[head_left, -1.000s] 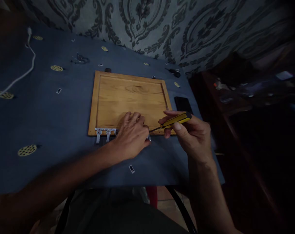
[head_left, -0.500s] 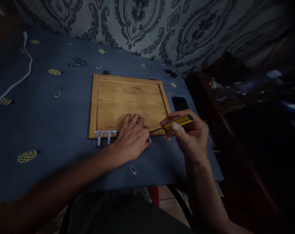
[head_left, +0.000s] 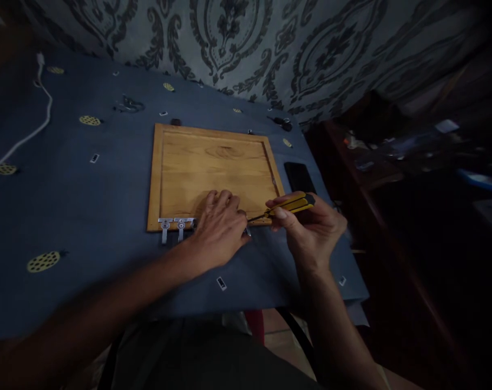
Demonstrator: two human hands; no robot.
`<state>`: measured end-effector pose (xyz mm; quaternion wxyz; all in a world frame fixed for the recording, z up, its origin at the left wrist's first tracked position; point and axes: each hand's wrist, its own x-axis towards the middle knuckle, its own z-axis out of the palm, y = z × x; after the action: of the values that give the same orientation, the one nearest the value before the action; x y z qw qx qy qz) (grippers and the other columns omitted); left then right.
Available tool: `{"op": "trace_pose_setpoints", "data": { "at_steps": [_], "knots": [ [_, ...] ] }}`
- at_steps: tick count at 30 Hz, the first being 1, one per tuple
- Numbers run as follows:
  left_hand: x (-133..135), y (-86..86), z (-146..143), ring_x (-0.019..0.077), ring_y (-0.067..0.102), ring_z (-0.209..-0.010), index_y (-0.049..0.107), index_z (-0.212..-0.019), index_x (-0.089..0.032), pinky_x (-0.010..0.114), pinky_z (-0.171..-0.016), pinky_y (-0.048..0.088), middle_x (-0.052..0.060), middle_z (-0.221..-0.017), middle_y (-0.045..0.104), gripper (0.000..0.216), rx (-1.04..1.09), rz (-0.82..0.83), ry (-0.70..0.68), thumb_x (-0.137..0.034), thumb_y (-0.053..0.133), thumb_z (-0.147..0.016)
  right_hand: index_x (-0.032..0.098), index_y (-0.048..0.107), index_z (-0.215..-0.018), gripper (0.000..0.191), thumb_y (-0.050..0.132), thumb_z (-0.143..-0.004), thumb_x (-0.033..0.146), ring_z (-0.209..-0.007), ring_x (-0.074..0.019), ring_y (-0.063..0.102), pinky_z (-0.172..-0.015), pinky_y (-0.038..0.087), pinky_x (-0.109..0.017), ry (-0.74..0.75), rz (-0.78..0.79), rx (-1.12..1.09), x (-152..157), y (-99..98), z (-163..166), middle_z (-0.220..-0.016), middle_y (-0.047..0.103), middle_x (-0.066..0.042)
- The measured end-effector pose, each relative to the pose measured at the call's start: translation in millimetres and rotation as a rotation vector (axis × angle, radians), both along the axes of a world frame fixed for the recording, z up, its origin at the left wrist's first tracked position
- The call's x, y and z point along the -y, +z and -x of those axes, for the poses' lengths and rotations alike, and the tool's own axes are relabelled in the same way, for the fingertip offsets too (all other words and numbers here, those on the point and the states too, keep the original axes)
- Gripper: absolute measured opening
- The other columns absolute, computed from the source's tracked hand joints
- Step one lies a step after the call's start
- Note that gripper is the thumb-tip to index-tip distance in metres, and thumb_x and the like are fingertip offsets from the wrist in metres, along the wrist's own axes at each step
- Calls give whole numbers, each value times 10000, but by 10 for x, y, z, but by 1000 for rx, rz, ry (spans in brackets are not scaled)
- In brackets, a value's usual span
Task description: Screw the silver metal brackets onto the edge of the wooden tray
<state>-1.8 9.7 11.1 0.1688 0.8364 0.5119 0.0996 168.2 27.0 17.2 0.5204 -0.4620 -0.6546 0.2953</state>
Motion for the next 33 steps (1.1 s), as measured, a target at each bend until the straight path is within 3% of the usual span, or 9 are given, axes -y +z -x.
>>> {"op": "trace_pose_setpoints", "data": {
  "at_steps": [8, 21, 28, 33],
  "knots": [
    [8, -70, 8, 320, 556, -1200, 764, -965, -147, 486, -1064, 435, 124, -1121, 677, 245, 50, -89, 4, -379, 783, -889, 260, 742, -850, 216, 788, -888, 468, -437, -120, 515, -405, 412, -296, -248, -235, -179, 36, -16, 10, -791, 735, -1],
    [-6, -22, -2, 326, 538, -1242, 763, -1012, -124, 485, -1091, 415, 129, -1146, 667, 301, 8, -19, 0, -410, 744, -921, 254, 745, -850, 242, 797, -885, 488, -447, -100, 558, -441, 507, -272, -133, -134, -77, 103, -47, 2, -794, 748, 7],
    [-11, 0, -4, 335, 548, -1229, 770, -1025, -122, 501, -1077, 435, 134, -1136, 677, 305, -1, -28, -8, -410, 734, -928, 232, 722, -838, 326, 799, -859, 548, -429, -95, 532, -409, 491, -266, -112, -86, -57, 77, -81, 15, -747, 727, 7],
    [-14, 11, 0, 335, 543, -1245, 768, -1044, -125, 507, -1087, 431, 132, -1143, 680, 310, -21, -6, -9, -411, 726, -935, 239, 722, -864, 269, 803, -870, 495, -442, -93, 541, -434, 501, -258, -92, -76, -56, 82, -95, -1, -752, 720, 17]
  ]
}}
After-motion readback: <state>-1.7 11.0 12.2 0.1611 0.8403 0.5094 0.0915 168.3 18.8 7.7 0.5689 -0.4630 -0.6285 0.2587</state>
